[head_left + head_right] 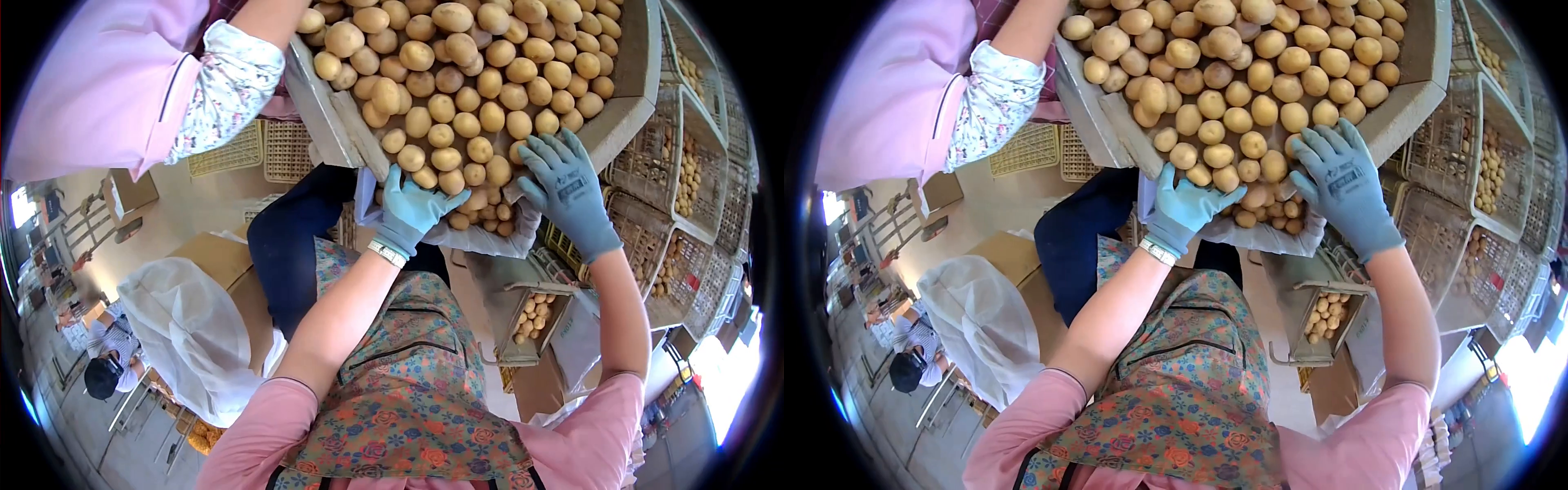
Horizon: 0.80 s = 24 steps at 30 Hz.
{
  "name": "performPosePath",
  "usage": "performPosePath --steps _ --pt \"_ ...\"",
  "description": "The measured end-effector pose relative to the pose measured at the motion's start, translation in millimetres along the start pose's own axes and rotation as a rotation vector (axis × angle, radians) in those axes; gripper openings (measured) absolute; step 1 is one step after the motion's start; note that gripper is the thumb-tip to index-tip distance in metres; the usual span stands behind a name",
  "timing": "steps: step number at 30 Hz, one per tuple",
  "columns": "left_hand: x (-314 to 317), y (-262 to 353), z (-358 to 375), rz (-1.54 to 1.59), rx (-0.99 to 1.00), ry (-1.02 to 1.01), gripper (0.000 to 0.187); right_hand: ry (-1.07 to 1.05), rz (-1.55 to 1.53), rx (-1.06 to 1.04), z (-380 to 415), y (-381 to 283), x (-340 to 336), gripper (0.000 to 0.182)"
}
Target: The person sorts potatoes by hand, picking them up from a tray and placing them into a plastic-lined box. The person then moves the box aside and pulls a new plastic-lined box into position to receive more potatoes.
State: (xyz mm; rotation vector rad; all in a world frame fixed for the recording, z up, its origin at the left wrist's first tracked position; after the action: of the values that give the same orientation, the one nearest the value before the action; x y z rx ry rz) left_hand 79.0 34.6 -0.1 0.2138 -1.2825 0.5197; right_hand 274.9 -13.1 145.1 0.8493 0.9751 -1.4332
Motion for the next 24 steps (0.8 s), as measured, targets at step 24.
performPosePath --steps 24 --pt "-23.4 3.1 6.9 0.053 0.055 0.175 0.064 0.299 -0.348 0.232 -34.8 -108.3 5.7 0.054"
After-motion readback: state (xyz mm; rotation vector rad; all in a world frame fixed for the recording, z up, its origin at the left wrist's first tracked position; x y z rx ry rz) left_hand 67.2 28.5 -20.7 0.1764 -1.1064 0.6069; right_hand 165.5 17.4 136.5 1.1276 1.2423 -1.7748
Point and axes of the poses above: each hand's wrist, its own z-axis away from the middle knuckle, its own x-axis out of the palm, y = z × x, the point moved 8 cm from there along -z, towards the middle knuckle, and after that the axes turned 14 degrees about -y, right-handed, at the moved point
